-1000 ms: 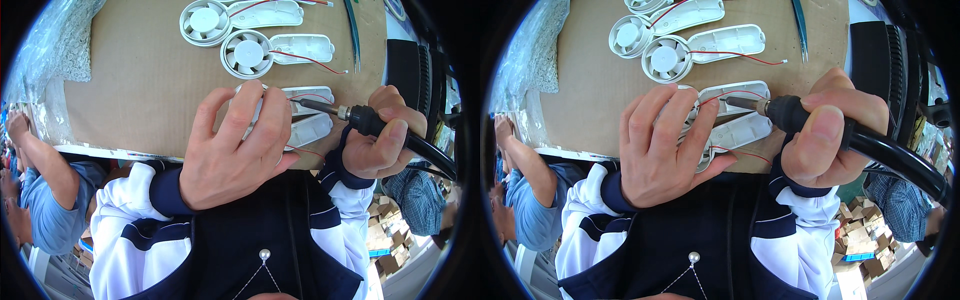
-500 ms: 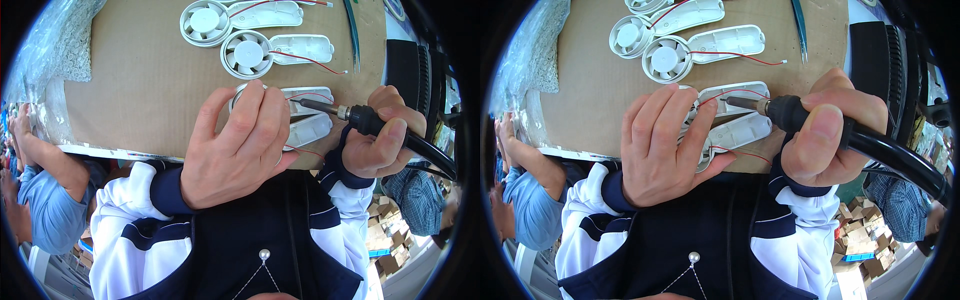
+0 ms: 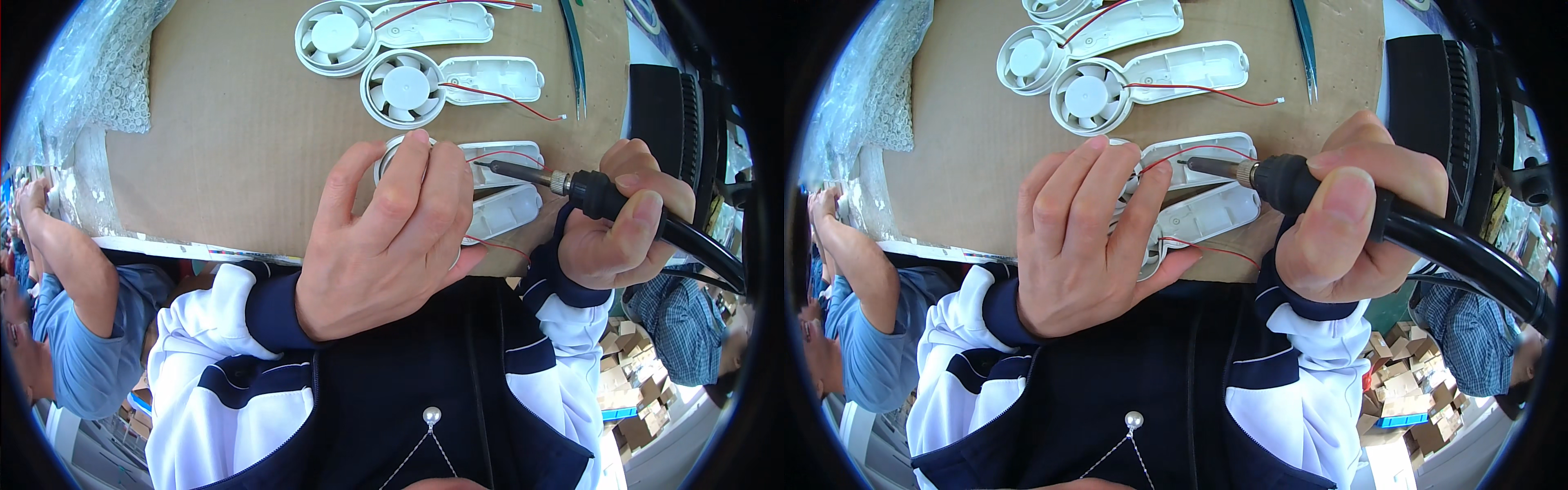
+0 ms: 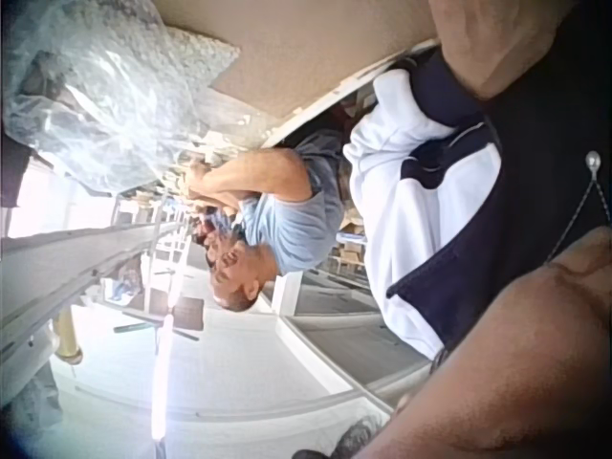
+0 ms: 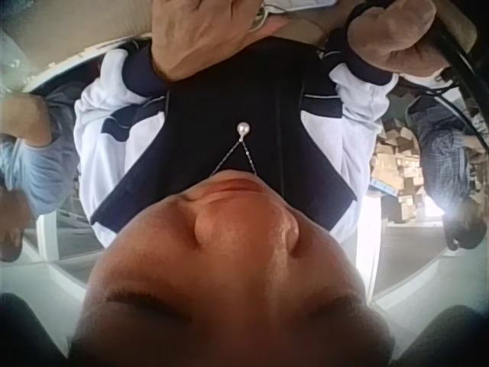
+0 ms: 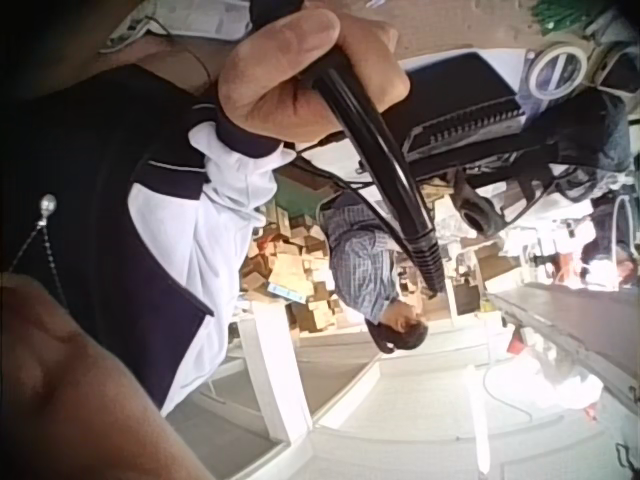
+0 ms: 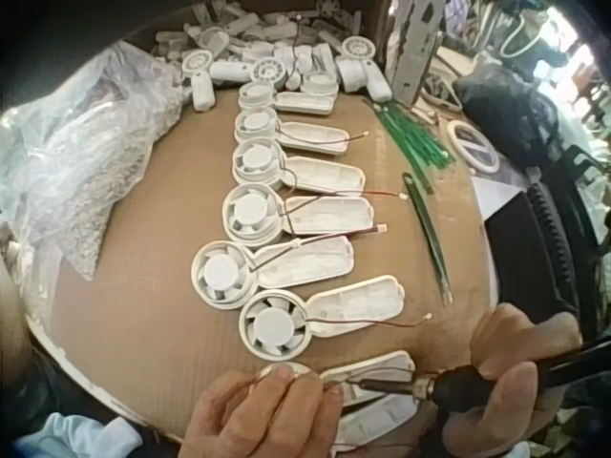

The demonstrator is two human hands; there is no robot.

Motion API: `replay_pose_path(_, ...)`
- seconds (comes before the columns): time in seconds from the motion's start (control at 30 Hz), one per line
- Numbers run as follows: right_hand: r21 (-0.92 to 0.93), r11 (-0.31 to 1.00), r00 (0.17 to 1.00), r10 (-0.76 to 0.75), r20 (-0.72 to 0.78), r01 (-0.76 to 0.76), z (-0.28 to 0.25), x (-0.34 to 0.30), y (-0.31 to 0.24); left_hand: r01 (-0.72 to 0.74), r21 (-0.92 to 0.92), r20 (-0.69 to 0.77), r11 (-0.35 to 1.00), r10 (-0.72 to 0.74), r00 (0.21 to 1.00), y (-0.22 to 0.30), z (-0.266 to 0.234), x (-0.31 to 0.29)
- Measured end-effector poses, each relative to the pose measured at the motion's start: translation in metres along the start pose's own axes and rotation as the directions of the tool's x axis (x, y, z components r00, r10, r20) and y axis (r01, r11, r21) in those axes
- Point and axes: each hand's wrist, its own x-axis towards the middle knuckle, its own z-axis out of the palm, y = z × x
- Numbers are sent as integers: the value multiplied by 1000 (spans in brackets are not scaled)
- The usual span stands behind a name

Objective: Assembling small electronic components into plastic housings and soldering wires.

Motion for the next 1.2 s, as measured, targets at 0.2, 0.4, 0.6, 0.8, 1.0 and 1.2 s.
replay_pose_path(0.2,-16,1000,1000,6,-24,-6,-2,1,-1,-5,4,-2,1000,5,1000,0,1,0)
replay_pose_path(0.4,127,989,988,-56,-141,74,-20,6,5,17,-65,43,998,-14,999,-2,-5,-2)
replay_pose_path(0.6,-738,450,730,-678,84,503,-51,18,24,19,-206,93,978,1,996,-6,-6,-9)
replay_pose_path(0.8,-905,281,839,-528,134,321,-58,5,5,-117,-286,-116,951,86,989,-13,-5,-24)
replay_pose_path(1.0,-408,912,956,-149,-254,33,-57,-5,19,-100,-262,-57,960,88,994,-19,-20,-25)
replay_pose_path(1.2,-400,916,920,-172,-353,18,-63,-12,33,-133,-271,-125,953,102,987,-24,-25,-25)
